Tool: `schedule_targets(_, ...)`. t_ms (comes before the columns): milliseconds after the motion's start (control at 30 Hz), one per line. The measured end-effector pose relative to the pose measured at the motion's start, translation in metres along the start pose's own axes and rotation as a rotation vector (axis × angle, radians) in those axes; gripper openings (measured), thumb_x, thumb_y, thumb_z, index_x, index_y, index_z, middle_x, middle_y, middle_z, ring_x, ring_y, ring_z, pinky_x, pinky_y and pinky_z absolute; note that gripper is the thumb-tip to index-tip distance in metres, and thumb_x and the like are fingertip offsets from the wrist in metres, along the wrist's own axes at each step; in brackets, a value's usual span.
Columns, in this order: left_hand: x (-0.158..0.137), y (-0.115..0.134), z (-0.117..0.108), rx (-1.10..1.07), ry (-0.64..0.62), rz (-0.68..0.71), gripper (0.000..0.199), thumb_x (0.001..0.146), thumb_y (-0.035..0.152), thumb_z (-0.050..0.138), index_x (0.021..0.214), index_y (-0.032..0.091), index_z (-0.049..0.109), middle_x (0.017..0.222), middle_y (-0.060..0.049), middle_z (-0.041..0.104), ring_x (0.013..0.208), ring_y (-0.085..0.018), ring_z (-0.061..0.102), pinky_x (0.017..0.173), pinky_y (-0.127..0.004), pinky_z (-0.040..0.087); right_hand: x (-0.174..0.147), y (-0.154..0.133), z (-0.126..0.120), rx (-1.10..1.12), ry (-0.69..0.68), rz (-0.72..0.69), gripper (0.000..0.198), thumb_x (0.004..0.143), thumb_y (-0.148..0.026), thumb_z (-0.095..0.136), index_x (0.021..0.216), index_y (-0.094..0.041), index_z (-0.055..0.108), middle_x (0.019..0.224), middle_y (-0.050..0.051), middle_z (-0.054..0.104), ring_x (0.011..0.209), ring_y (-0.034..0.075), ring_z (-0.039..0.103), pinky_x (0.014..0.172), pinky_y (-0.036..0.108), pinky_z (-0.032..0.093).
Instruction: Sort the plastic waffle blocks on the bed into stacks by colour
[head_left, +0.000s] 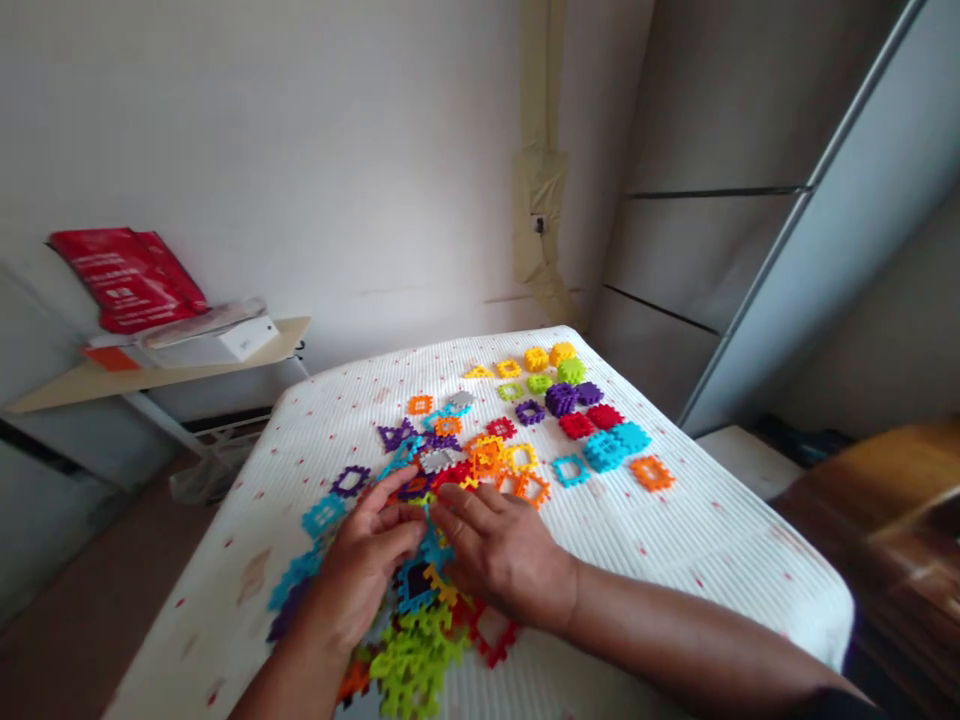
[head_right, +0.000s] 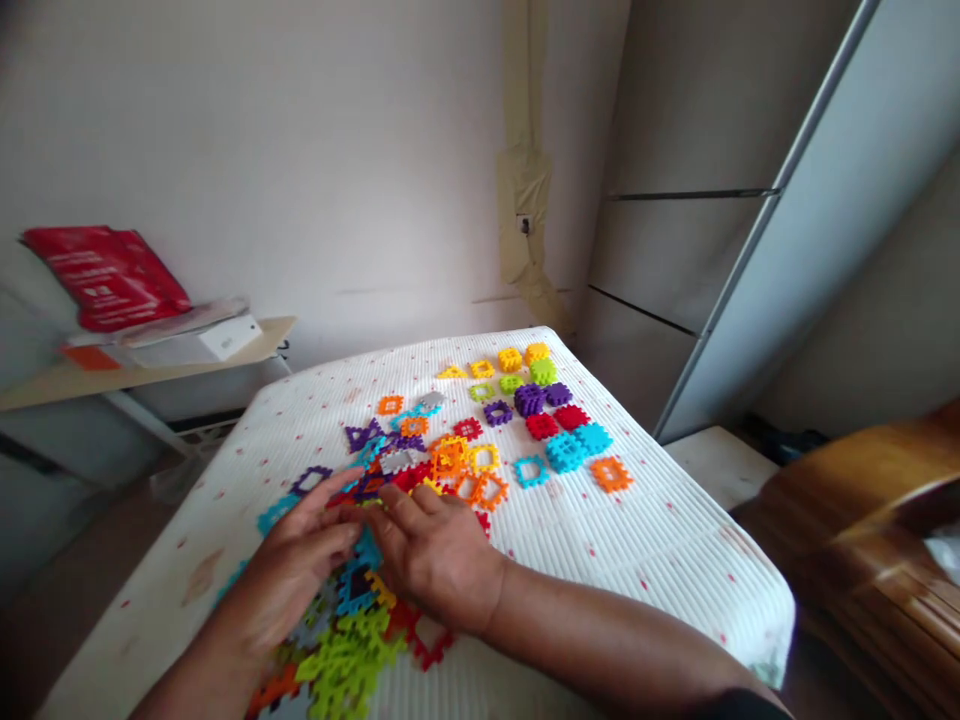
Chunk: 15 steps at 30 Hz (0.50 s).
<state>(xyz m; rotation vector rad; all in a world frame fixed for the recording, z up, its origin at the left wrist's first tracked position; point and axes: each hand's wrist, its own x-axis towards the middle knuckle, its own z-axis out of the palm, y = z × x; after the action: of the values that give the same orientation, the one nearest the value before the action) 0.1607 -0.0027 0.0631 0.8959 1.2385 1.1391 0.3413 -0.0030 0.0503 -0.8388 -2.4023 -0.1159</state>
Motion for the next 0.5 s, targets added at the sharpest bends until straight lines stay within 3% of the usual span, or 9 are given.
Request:
schedule_targets(167, -0.002, -0.008, 0.005, -0.059, 0.046, -0.012, 0.084, 0.051, 0.023, 0.075, 0.13, 0.02, 0.045, 0.07, 0.001, 0.065, 0.059, -0.012, 0.056, 0.056, -0.022, 0.042, 0.004, -0.007, -0.001, -0.065, -0.054, 0.008, 0.037, 0.092, -0.025, 0.041, 0.127, -0.014, 0.045, 0.114, 0.012, 0.06, 0.089, 0.023, 0.053, 0.062, 0.033, 0.048)
schedule_targets(367, -0.006, -0.016, 0.018, -0.097, 0.016, 0.001, 0.08, 0.053, 0.023, 0.077, 0.127, 0.022, 0.047, 0.067, 0.002, 0.063, 0.057, -0.01, 0.054, 0.054, -0.02, 0.042, -0.004, -0.005, -0.005, -0.108, -0.054, -0.009, 0.034, 0.093, -0.025, 0.038, 0.125, -0.014, 0.046, 0.118, 0.012, 0.058, 0.09, 0.022, 0.054, 0.061, 0.031, 0.046)
schedule_targets(500, -0.011, -0.013, 0.022, 0.0, 0.047, 0.064, 0.076, 0.053, 0.031, 0.079, 0.124, 0.027, 0.05, 0.08, 0.0, 0.066, 0.069, -0.016, 0.061, 0.061, -0.024, 0.049, -0.012, 0.019, -0.026, -0.051, -0.135, -0.04, 0.044, 0.088, -0.03, 0.048, 0.129, -0.014, 0.043, 0.121, 0.012, 0.057, 0.09, 0.022, 0.054, 0.066, 0.033, 0.047)
